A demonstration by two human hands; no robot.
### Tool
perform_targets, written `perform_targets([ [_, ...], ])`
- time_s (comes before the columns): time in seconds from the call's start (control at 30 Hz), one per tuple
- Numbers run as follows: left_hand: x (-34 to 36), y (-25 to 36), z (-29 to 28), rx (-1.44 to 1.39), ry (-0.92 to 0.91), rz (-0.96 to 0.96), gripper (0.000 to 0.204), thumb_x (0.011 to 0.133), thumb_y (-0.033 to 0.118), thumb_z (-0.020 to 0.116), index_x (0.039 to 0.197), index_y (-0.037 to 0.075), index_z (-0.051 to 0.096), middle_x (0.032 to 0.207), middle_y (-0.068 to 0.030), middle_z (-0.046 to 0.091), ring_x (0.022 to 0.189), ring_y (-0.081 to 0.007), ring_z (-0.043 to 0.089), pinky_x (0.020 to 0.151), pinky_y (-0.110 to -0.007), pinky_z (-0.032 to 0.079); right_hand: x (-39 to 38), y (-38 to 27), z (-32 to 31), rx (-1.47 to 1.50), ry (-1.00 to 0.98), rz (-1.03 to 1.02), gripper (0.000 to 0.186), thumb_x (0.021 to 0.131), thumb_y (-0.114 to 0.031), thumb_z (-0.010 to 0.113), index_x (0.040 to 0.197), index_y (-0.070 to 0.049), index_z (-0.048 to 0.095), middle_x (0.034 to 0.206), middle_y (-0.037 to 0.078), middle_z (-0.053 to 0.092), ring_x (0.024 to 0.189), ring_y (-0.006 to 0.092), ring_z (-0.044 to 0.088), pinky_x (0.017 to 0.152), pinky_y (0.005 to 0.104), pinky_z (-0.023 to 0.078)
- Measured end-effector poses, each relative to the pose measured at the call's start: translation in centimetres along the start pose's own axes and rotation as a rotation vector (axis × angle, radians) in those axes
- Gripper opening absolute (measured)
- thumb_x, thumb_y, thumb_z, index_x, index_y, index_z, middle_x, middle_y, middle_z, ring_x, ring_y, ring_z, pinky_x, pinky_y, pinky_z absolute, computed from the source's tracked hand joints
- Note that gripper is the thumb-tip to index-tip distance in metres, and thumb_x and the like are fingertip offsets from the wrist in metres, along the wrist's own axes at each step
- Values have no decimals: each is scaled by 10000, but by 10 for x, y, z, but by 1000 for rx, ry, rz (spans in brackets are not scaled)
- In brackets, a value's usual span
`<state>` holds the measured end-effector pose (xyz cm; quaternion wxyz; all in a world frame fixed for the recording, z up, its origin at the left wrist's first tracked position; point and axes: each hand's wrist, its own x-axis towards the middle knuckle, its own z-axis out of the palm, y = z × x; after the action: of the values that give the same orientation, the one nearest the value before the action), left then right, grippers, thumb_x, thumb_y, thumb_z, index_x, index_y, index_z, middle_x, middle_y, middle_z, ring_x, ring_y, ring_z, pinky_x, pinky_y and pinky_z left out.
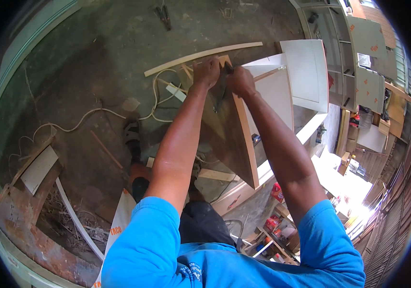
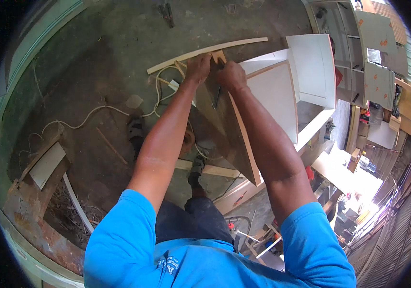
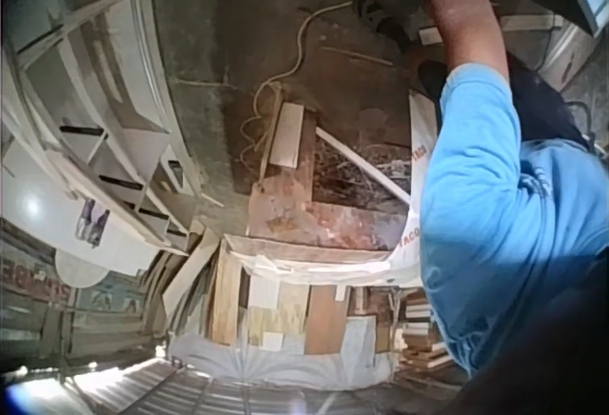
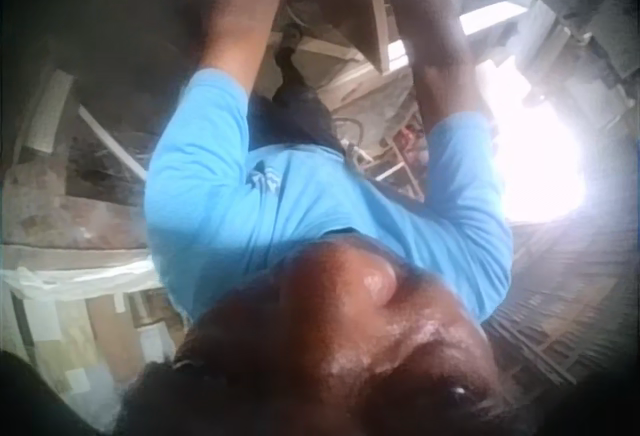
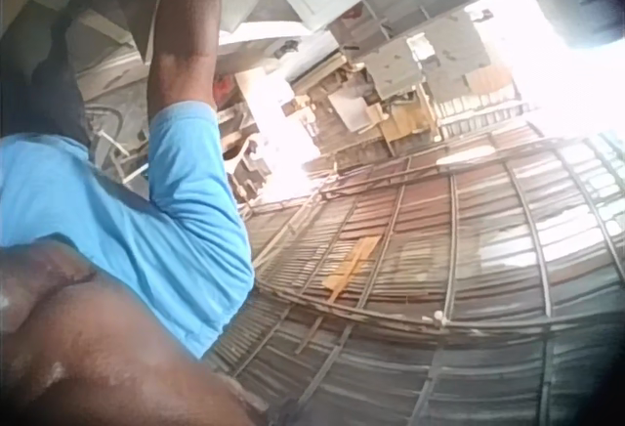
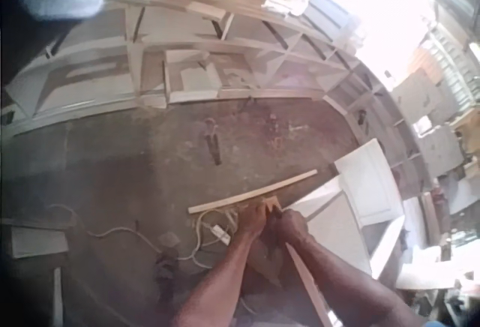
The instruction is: The person applies adhesive strips to the edges of a wooden cabinet box by hand, then uses a utility knife and a file to trim and smooth the excess material along the edges.
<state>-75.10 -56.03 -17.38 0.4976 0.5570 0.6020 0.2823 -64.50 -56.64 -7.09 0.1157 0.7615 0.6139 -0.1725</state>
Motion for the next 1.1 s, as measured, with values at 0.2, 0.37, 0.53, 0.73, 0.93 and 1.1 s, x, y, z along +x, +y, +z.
perform_targets([
  [0.2, -4, -1, -1, 64, 24, 89, 529, 1025, 390, 218, 1259, 168, 637, 1343, -148, 604, 1296, -343, 518, 1185, -600, 117, -5, 0, 10, -14, 121, -154, 330, 836, -202, 587, 821, 116, 674, 705, 268, 678, 583, 359, 698, 553, 439, 575],
  [0.37, -12, 4, -2, -37, -62, -92, 539, 1012, 394, 231, 1269, 137, 629, 1375, -110, 588, 1305, -348, 509, 1192, -608, 99, -4, -2, -7, 63, 32, -63, 318, 835, -187, 588, 802, 115, 678, 678, 242, 678, 573, 342, 701, 529, 427, 570],
  [0.53, -7, -2, -6, -27, -90, 32, 571, 1023, 446, 217, 1330, 125, 575, 1401, -118, 564, 1327, -338, 490, 1190, -611, 100, 7, -16, -12, 60, 29, -68, 297, 818, -165, 583, 796, 117, 675, 682, 238, 680, 546, 342, 694, 506, 414, 574],
  [0.73, -8, 0, 1, 34, 19, 95, 519, 1027, 352, 215, 1346, 151, 572, 1413, -79, 563, 1349, -252, 482, 1179, -618, 138, 18, -18, -8, 64, -127, 53, 435, 807, -338, 661, 1012, 42, 714, 1052, 300, 684, 1047, 425, 665, 911, 471, 526],
  [0.93, -9, -4, -5, -108, -99, 30, 566, 1030, 441, 210, 1339, 126, 564, 1409, -112, 554, 1352, -306, 465, 1180, -595, 140, 17, -26, -3, 82, 37, -58, 396, 807, -301, 648, 853, 88, 699, 783, 288, 694, 703, 394, 721, 648, 466, 596],
  [1.1, 0, -36, 17, -225, -162, -164, 619, 1029, 485, 257, 1419, 59, 483, 1403, -235, 525, 1342, -439, 438, 1201, -553, 130, 18, -32, -4, 28, 58, -104, 401, 818, -321, 652, 954, 52, 706, 902, 291, 697, 891, 436, 693, 806, 510, 554],
])
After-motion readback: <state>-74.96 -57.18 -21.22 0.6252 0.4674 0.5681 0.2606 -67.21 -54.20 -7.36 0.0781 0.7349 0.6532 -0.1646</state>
